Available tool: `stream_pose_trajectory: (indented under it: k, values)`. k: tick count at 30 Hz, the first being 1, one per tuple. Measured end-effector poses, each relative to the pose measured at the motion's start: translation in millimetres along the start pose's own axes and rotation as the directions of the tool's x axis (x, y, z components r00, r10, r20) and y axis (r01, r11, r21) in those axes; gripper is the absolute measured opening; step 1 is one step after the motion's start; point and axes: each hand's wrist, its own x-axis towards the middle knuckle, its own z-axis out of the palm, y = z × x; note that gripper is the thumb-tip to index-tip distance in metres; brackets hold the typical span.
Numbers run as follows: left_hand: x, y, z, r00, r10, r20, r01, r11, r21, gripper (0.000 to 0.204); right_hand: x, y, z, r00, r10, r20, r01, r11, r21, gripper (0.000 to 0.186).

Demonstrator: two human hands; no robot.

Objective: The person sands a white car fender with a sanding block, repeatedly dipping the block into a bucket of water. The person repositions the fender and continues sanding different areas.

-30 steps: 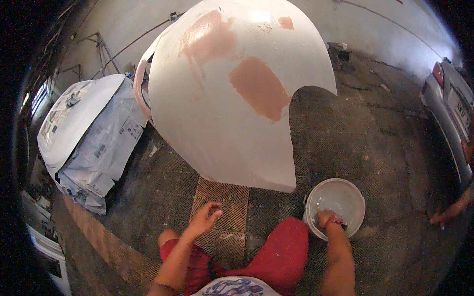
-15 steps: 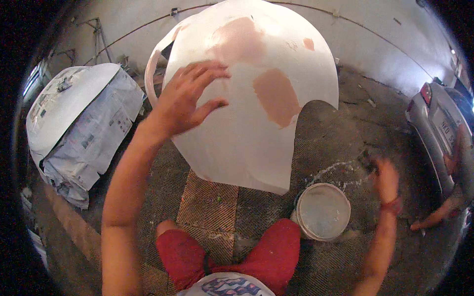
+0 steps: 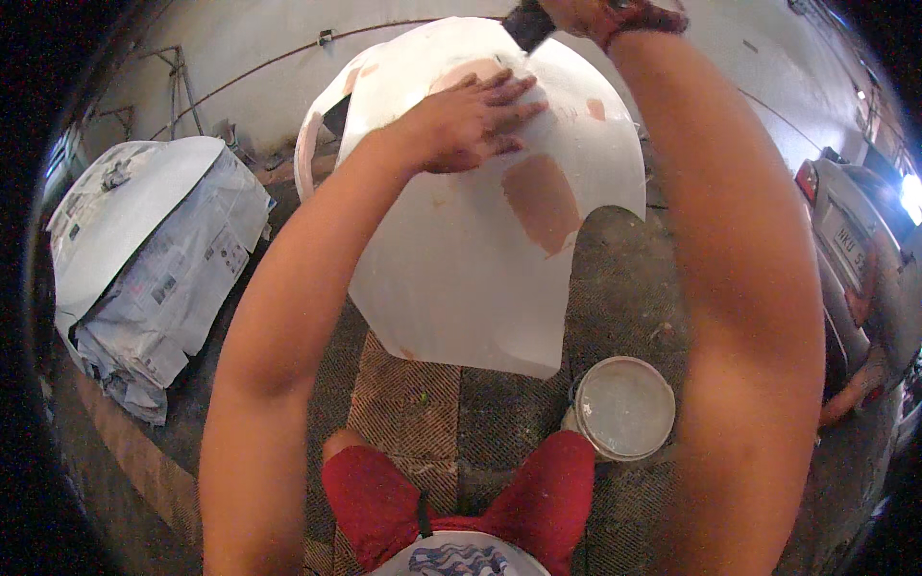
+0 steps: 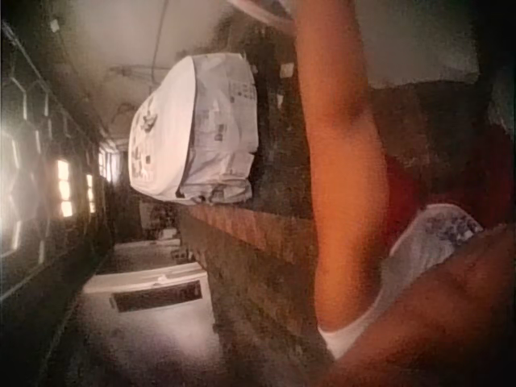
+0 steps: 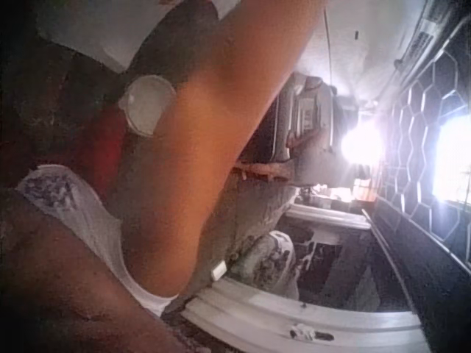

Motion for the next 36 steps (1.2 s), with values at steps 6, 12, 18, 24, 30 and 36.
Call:
stream_pose_trajectory:
  k: [6, 12, 18, 24, 30, 36]
  values:
    - [2, -49, 4, 0.971, -0.237, 0.023, 0.238, 0.969, -0.064, 0.073, -13, -12, -22, 0.992, 0.089, -0.093, -0.083, 0.994, 0.065, 0.03]
    - [1, -37, 9, 0.935, -0.356, 0.003, 0.356, 0.934, -0.015, 0.085, -157, 49, 77, 0.91, 0.41, 0.061, -0.401, 0.834, 0.378, 0.049]
    - [-35, -24, 19, 0.969, -0.196, -0.152, 0.195, 0.981, -0.018, 0.089, -473, -39, 112, 0.824, 0.463, 0.326, -0.565, 0.638, 0.523, 0.059]
    - [-86, 2, 10, 0.993, -0.057, -0.1, 0.065, 0.995, 0.077, 0.096, -684, -240, 60, 0.541, 0.184, 0.821, -0.674, 0.678, 0.293, 0.064]
    - [-104, 44, 21, 0.973, 0.11, 0.202, -0.128, 0.989, 0.077, 0.101, -734, -298, 28, 0.401, 0.256, 0.88, -0.785, 0.591, 0.186, 0.062]
    - [-69, 30, 16, 0.978, 0.169, 0.126, -0.186, 0.972, 0.145, 0.098, -731, -306, 32, 0.281, 0.367, 0.887, -0.849, 0.526, 0.051, 0.057]
